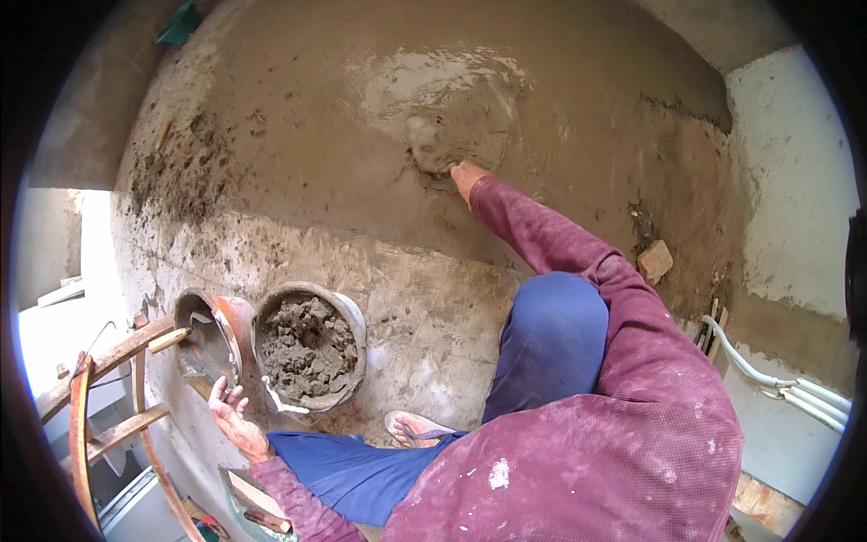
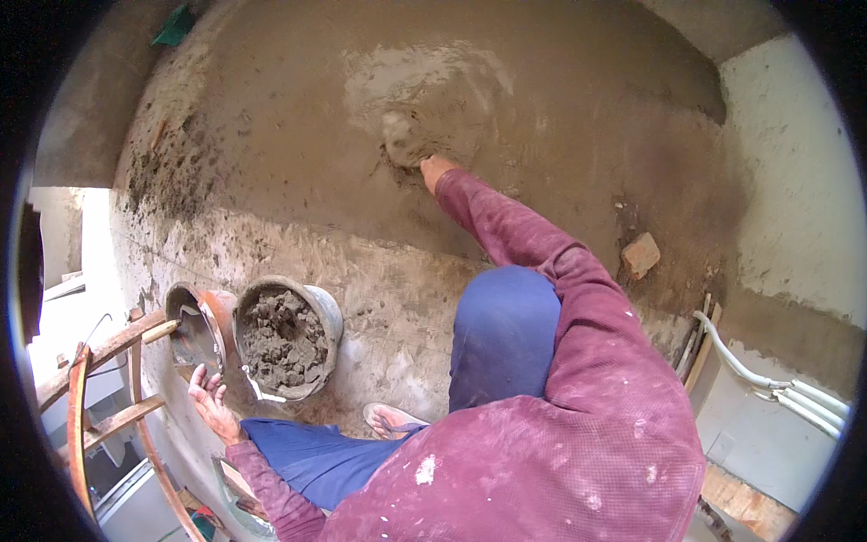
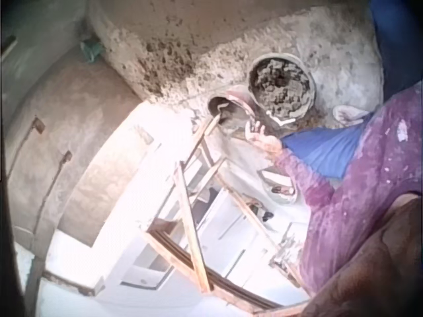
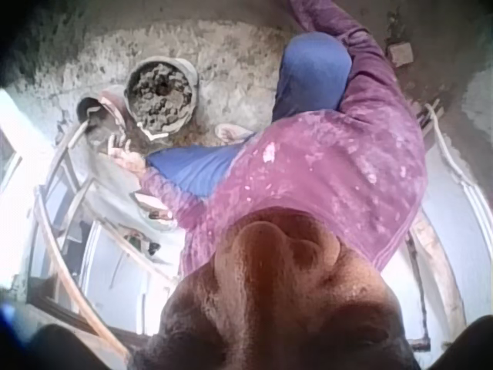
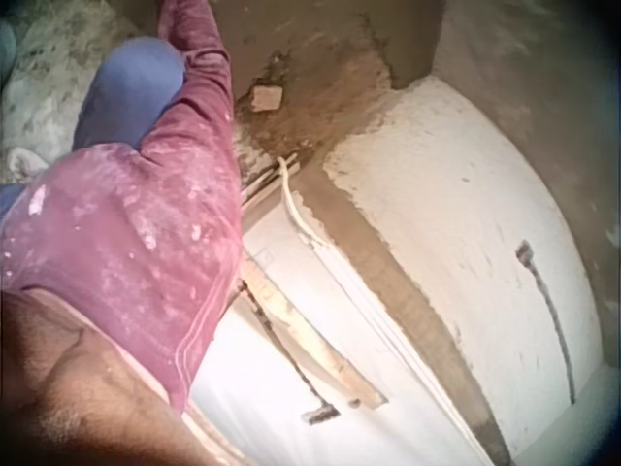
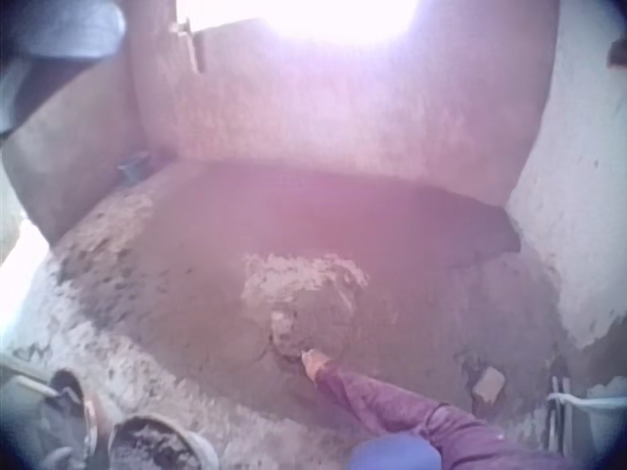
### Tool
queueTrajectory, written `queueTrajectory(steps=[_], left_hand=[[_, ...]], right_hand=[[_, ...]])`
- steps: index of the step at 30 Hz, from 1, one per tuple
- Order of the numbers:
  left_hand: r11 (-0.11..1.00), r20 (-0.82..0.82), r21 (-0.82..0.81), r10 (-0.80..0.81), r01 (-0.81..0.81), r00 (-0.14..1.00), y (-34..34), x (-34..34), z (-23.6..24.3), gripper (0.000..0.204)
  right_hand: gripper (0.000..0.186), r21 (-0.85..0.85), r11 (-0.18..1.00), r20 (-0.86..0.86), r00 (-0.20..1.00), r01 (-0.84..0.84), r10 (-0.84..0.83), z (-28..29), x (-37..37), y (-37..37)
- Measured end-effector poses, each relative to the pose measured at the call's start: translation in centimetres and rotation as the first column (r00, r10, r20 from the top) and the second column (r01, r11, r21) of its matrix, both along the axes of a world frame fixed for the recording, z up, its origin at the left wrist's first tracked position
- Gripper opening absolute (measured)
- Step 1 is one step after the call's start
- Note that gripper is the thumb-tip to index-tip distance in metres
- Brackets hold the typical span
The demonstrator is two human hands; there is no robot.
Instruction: The person applies plaster to a wall using a trowel and then smooths the surface with a wooden float.
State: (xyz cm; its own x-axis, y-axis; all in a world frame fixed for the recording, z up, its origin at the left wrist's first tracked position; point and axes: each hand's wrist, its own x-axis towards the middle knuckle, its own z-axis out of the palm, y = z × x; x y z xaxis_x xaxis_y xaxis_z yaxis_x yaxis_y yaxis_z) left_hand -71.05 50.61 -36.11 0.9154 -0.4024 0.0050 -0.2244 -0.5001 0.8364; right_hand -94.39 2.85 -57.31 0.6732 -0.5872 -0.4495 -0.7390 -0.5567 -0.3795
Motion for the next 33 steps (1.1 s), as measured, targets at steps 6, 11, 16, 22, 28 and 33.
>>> queueTrajectory(steps=[6,11,16,22,28,33], left_hand=[[0.996,0.038,0.090,-0.002,-0.002,0.999,0.2,0.3,-0.4,0.061],[0.983,0.052,0.178,-0.047,0.037,0.998,-0.5,-0.5,0.0,0.058],[0.989,-0.156,0.012,0.145,-0.145,0.977,1.4,-0.7,-1.7,0.060],[0.938,-0.028,0.344,0.055,-0.042,0.998,7.1,3.9,-3.6,0.045],[0.974,-0.495,0.224,0.074,0.044,0.866,9.7,8.7,-12.1,0.069],[0.948,-0.713,0.263,0.068,0.176,0.698,7.7,7.8,-10.1,0.096]], right_hand=[[0.037,0.011,0.995,-0.017,0.995,0.100,-0.100,2.9,-2.4,1.5],[0.045,-0.051,0.937,-0.027,0.937,0.346,-0.347,2.1,-1.7,-7.2],[0.050,-0.096,0.727,0.042,0.733,0.680,-0.679,-2.4,-9.3,-5.2],[0.038,-0.253,0.883,-0.246,0.856,0.395,-0.454,9.6,-17.1,0.6],[0.030,-0.292,0.930,-0.126,0.973,-0.223,0.193,25.0,-9.8,3.3],[0.026,-0.145,0.824,-0.194,0.833,-0.548,0.519,31.6,3.1,13.5]])
